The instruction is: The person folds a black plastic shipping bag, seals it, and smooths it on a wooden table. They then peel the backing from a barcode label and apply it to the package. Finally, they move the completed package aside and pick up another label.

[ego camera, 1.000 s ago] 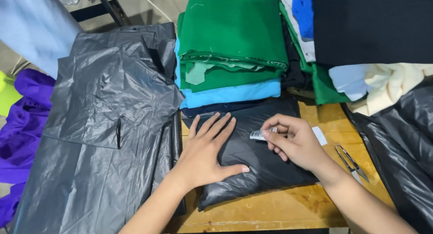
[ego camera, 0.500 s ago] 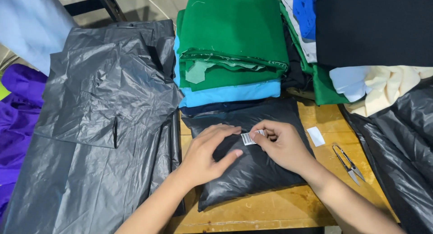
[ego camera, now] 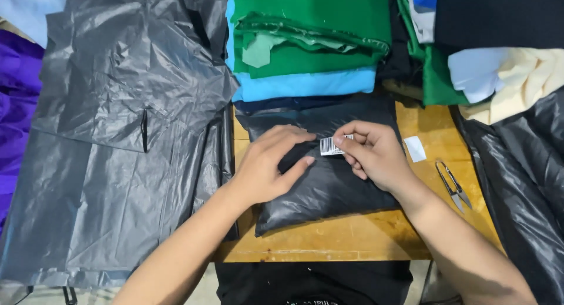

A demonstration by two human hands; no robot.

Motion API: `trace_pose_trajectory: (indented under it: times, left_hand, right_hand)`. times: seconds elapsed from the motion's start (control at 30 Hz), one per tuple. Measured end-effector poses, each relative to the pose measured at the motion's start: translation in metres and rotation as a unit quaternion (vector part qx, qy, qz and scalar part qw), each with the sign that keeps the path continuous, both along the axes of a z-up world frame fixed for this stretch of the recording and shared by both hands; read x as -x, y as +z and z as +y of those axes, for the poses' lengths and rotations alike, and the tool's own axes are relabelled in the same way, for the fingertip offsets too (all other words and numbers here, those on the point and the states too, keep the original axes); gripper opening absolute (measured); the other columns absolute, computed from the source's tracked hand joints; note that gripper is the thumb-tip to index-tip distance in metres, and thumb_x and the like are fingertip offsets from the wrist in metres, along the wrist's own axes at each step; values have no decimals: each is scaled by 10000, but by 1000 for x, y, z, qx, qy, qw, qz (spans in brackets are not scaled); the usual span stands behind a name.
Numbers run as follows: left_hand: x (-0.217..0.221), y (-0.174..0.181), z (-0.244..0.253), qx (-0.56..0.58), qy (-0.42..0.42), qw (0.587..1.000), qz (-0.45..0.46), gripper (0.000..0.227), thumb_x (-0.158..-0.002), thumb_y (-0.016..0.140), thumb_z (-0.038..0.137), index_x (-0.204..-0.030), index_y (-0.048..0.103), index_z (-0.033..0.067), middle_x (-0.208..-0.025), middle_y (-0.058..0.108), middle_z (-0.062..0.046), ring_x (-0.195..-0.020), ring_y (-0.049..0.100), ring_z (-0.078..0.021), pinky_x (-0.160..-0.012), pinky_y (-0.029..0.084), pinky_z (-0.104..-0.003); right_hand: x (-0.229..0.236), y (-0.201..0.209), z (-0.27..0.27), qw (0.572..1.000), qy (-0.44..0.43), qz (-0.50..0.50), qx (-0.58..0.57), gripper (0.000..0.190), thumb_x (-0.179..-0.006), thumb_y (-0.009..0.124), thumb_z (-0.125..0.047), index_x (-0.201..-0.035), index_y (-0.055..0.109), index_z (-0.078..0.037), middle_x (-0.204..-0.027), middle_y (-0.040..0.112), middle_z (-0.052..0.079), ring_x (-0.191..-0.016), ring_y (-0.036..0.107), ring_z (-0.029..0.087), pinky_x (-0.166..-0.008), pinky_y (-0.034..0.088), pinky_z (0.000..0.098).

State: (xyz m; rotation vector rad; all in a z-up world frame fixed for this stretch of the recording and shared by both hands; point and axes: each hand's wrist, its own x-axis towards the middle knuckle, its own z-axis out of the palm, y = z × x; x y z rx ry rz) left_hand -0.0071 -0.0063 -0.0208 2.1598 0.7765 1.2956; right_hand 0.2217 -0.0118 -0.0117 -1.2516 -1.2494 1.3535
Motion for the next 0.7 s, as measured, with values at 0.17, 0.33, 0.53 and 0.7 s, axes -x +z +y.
trace_pose_trajectory:
  times: [0.17,0.33,0.53,0.7]
  left_hand:
    - [-3,-2,-3,-10,-2,1000,-4,212,-955,701,160,-1123,726,34,-1029,758,-166,-1077,716,-402,-951,572,-515]
    - [1,-5,-4,-7,14,1000,-27,206,-984,673,187,-1123,725,44,-1029,756,-156,-1094,714,-386,-950,577,-513]
    - [4,15,8,28,-50,995,85,274,-877,737,117,-1126,667,25,-1042,717,-203,-1039,679,-455,-886,558,-561]
    - [-5,21,26,-29,-38,991,124,133,-960,685,148,-1033,698,38,-923,730,-146,-910,712,-379,-812,580,-458]
  right_hand:
    - [-7,-16,-5,1000,0,10,-29,129,-939,668,2,-1049,678,68,-529,451,106,-378,450,114,-258,374,213]
    - [-14,-28,2,998,0,15,-55,103,-1001,644,-20,-1080,642,45,-564,464,127,-449,489,125,-268,399,213]
    - [-14,-23,1,994,-24,16,-105,110,-1028,627,-21,-1113,629,48,-561,485,148,-467,490,129,-279,430,239]
    - [-9,-13,1,985,-23,62,-161,115,-1012,629,-15,-1098,632,61,-551,512,146,-430,529,144,-285,463,238]
